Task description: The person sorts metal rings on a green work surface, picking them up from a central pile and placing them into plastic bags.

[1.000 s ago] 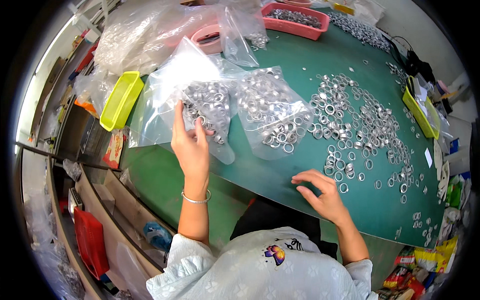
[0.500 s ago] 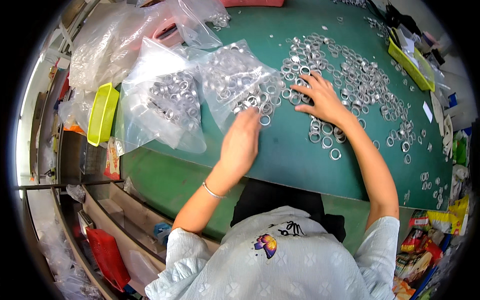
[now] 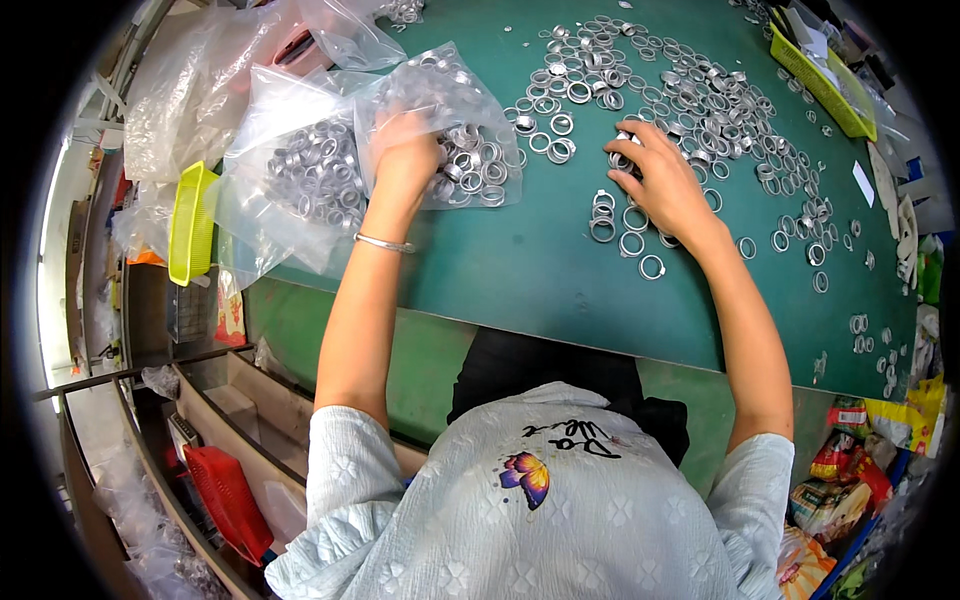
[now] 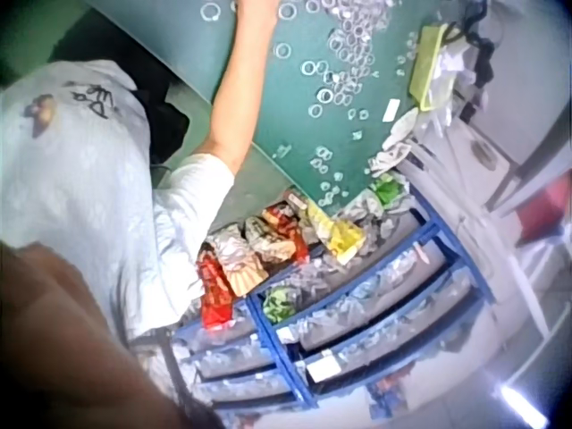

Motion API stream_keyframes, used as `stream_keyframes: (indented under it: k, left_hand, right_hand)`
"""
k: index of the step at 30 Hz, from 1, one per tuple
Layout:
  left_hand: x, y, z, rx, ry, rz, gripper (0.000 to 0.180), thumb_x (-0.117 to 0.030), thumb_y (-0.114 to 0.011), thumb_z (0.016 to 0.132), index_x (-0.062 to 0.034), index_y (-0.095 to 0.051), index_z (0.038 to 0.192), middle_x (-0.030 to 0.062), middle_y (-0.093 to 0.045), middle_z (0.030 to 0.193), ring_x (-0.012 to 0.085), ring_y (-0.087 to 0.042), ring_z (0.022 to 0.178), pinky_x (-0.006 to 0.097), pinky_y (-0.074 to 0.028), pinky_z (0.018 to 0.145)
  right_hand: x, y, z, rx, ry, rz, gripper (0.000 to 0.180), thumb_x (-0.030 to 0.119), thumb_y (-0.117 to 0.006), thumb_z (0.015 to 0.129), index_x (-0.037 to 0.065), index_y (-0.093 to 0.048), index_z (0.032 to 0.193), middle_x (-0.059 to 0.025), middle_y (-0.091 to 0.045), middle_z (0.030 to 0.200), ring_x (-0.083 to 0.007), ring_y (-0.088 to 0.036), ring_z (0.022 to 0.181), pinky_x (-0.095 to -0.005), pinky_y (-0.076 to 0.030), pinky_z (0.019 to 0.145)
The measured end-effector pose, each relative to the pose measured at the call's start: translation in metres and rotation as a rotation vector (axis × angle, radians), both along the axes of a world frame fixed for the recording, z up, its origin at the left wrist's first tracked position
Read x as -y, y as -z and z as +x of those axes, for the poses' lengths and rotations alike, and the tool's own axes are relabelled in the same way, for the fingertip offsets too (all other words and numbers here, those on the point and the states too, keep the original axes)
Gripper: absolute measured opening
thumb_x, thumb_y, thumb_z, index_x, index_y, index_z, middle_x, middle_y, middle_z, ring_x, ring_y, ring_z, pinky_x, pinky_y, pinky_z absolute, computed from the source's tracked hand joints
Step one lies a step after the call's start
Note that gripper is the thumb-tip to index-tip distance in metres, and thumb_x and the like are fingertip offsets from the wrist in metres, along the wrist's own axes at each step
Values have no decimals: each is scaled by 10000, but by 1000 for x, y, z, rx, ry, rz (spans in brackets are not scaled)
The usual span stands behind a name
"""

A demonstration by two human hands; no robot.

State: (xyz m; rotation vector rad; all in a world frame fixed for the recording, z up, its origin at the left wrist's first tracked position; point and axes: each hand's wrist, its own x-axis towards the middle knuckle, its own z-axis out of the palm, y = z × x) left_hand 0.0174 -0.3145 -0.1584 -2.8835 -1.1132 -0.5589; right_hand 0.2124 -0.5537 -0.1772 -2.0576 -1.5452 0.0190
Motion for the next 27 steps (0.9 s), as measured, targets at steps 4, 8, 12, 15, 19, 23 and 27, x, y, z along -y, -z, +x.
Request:
stream_keyframes:
  k: [4, 8, 12, 15, 19, 23, 27]
  left_hand:
    - [-3, 7, -4, 107, 117, 67, 313, -111, -671, 739, -94, -676, 1052, 164, -607, 1031, 377, -558, 1032, 445, -481, 860]
    - [-2, 16, -7, 93, 113, 103, 252, -123, -683, 751, -84, -679, 1000, 168, -606, 1023, 374, -576, 975, 447, -493, 818]
    - [3, -1, -4, -35, 164, -10, 133, -133, -674, 781, -59, -678, 892, 161, -627, 951, 347, -597, 911, 424, -495, 784]
    - [9, -1, -8, 111, 175, -130, 124, -140, -647, 829, -41, -677, 896, 128, -658, 875, 269, -613, 840, 369, -480, 742]
    - [26, -20, -16, 296, 105, -607, 126, -87, -625, 865, 24, -642, 923, 54, -655, 813, 151, -596, 738, 289, -463, 676]
    - [27, -24, -26, 342, 148, -849, 113, -50, -638, 846, 48, -649, 901, 72, -662, 776, 137, -608, 727, 283, -476, 665]
    - [42, -37, -27, 253, 179, -798, 172, 3, -598, 865, 33, -613, 1033, 72, -667, 901, 142, -612, 834, 278, -472, 728]
  right_hand:
    - [0, -1, 0, -24, -1, 8, 309, 118, -720, 771, 53, -645, 1063, -128, -529, 1255, -317, -483, 1199, -416, -414, 985]
    - [-1, 0, -1, -51, 1, 2, 307, 114, -716, 774, 47, -646, 1065, -136, -525, 1266, -326, -470, 1216, -423, -391, 1008]
    - [1, -2, 0, -78, 6, -2, 306, 114, -715, 776, 48, -647, 1066, -138, -522, 1277, -323, -464, 1225, -422, -387, 1008]
    - [2, -2, 0, -95, 7, -2, 305, 118, -712, 778, 51, -649, 1069, -137, -520, 1283, -320, -464, 1228, -422, -384, 1007]
    - [2, -1, 0, -103, 11, -1, 301, 122, -708, 782, 55, -651, 1071, -136, -523, 1282, -319, -469, 1225, -423, -380, 1009]
    - [1, -2, 0, -118, 0, -5, 301, 125, -708, 782, 54, -650, 1069, -133, -524, 1281, -316, -472, 1223, -425, -377, 1012]
    - [2, 0, 2, -104, 8, -5, 304, 129, -710, 782, 56, -650, 1070, -131, -525, 1280, -314, -473, 1222, -425, -375, 1013]
